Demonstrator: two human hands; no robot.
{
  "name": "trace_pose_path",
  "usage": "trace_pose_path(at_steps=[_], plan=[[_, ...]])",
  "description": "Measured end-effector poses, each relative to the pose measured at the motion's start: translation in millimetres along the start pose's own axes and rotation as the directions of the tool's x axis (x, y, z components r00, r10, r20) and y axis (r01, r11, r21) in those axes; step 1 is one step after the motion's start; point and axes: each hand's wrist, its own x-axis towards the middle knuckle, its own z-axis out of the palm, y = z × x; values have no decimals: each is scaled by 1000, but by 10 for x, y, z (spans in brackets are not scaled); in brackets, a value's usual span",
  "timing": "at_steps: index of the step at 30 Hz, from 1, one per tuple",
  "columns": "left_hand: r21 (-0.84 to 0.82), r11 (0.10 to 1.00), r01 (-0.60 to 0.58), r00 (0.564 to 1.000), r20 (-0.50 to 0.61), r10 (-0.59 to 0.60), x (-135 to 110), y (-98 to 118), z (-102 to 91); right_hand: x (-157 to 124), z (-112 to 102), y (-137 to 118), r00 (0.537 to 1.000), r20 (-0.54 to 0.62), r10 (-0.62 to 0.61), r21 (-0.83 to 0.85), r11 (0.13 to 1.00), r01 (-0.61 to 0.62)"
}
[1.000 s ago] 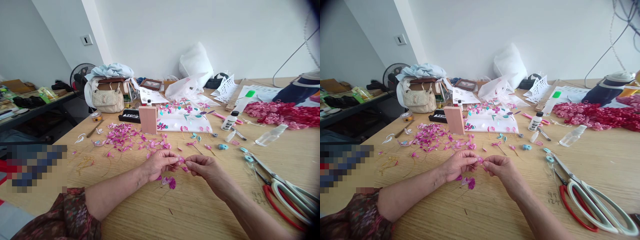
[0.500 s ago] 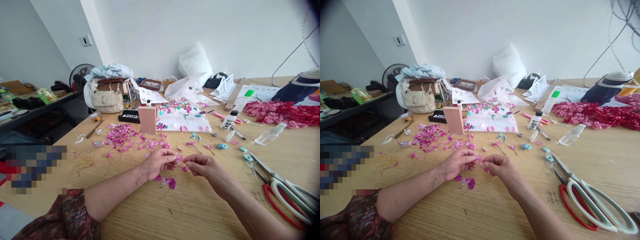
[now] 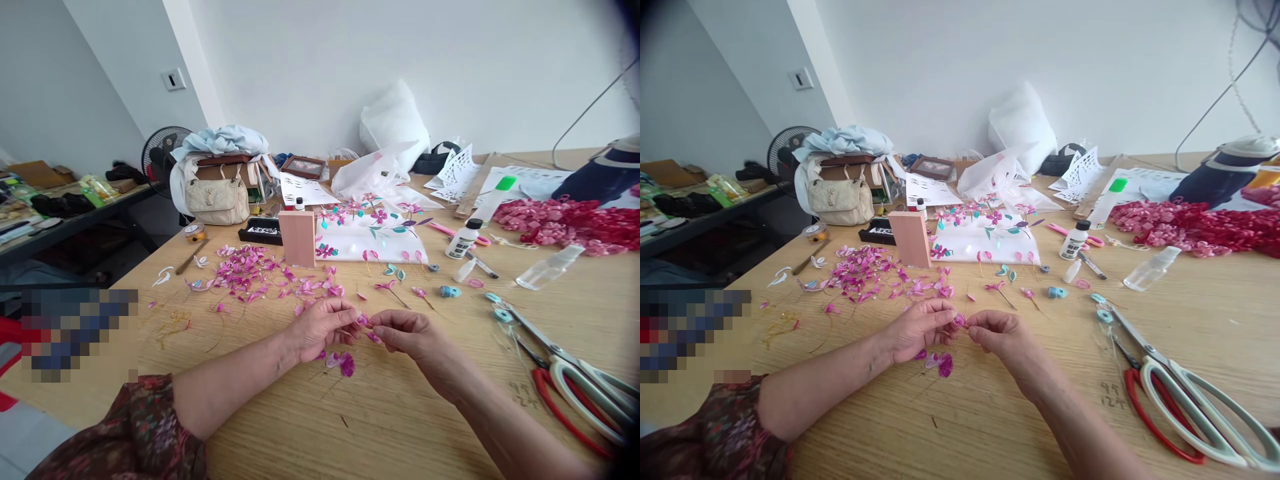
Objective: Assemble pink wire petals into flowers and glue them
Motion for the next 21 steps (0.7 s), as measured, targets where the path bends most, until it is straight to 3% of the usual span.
trace_pose_path(at_steps=[10, 21], plan=[[-63, 997, 39, 997, -63, -43, -17, 4, 44, -3, 1, 21, 999, 35, -19, 4, 1000, 19], [-114, 989, 90, 995, -21, -93, -17, 7, 35, -2, -38, 40, 992, 114, -49, 63, 997, 42]])
